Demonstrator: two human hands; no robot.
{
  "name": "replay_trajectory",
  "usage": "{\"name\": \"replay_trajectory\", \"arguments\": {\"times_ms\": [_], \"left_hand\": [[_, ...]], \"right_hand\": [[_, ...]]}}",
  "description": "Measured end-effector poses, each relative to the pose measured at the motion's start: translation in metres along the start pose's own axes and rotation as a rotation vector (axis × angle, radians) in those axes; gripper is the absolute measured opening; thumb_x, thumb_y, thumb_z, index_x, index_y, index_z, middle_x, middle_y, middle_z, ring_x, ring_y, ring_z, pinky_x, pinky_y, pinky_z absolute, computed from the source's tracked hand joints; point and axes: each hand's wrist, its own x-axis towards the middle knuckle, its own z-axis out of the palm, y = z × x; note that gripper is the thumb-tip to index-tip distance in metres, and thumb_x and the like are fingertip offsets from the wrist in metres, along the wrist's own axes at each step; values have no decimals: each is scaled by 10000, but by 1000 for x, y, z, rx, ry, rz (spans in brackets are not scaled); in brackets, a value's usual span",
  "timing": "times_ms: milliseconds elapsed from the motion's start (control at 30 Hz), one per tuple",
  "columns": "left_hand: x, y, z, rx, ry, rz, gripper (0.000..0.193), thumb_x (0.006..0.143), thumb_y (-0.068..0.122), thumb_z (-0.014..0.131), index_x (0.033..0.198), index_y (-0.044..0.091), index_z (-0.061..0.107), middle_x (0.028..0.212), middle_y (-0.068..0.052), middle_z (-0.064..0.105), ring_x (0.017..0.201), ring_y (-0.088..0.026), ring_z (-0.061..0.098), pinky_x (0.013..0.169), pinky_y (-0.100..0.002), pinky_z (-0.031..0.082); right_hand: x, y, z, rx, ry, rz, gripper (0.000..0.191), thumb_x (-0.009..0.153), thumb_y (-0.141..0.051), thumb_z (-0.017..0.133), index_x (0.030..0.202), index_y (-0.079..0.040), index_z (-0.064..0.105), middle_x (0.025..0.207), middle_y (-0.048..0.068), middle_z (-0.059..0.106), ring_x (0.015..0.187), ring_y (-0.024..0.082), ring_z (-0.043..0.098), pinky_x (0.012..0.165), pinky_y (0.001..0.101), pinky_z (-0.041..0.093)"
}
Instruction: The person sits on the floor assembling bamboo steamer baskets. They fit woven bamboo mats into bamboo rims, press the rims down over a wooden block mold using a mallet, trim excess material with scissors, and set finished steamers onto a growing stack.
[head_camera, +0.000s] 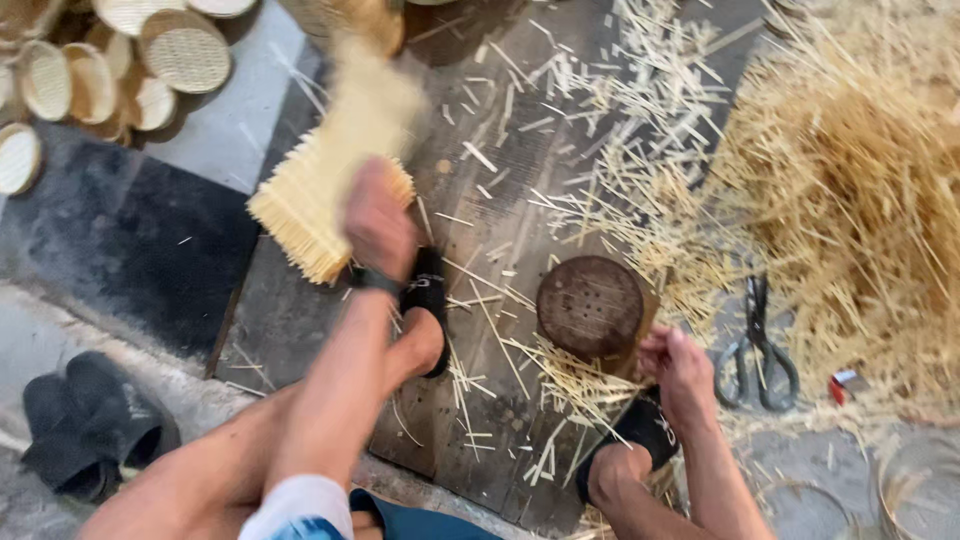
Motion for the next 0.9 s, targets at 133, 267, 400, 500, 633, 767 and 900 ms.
{"name": "replay_trajectory", "arguments": {"times_ms": [133,267,400,500,633,767,900], "left_hand": [[-96,138,27,-306,-521,391,490,884,47,614,1363,-55,581,1419,-256,584,1329,-402,560,1116,-508,438],[-156,195,8,-430,-709,512,472,878,67,638,1349,38,631,1399,-152,649,1371,-320,561,1144,-482,450],[-149,186,13,-532,-663,310,539,871,210,772,1344,24,592,1336,-191,626,1302,-372,557,1109,-505,439],[-135,163,45,-251,-452,-266,846,651,225,889,1355,-67,524,1280,-243,592,1165,-425,576,985,-514,455],[-127,112,82,-816,-892,-1046,555,728,94,881,1212,8,623,1090,-132,724,888,-196,717,793,-347,604],[-139,88,82,-987,-1029,-1198,413,776,62,828,1151,28,659,972,-51,765,850,-156,731,796,-328,607],[-146,88,69,-996,-1087,-1168,375,799,73,799,1144,27,663,1018,-91,763,885,-184,739,811,-325,597]], "right_hand": [[1,-22,8,297,-164,3,578,994,-494,462,1227,5,640,1049,120,727,966,228,699,848,376,567],[10,-25,15,-47,55,117,331,955,-190,648,1205,26,642,1070,79,728,934,177,682,840,362,574],[10,-17,20,-280,61,23,348,873,-34,725,1213,-12,657,1075,53,737,897,126,676,811,297,572],[4,-15,24,-313,82,27,363,854,-33,742,1210,-17,678,1050,53,749,867,116,683,786,285,579],[-4,-18,26,-350,90,-96,337,855,-79,783,1172,-3,695,1009,35,758,851,96,675,767,281,576],[-9,-15,26,-789,228,-24,275,834,-185,829,1059,-42,764,852,43,757,734,125,675,690,323,560],[-20,0,15,-575,256,-123,419,778,-207,879,1118,-49,692,894,55,750,778,128,690,704,316,581]]}}
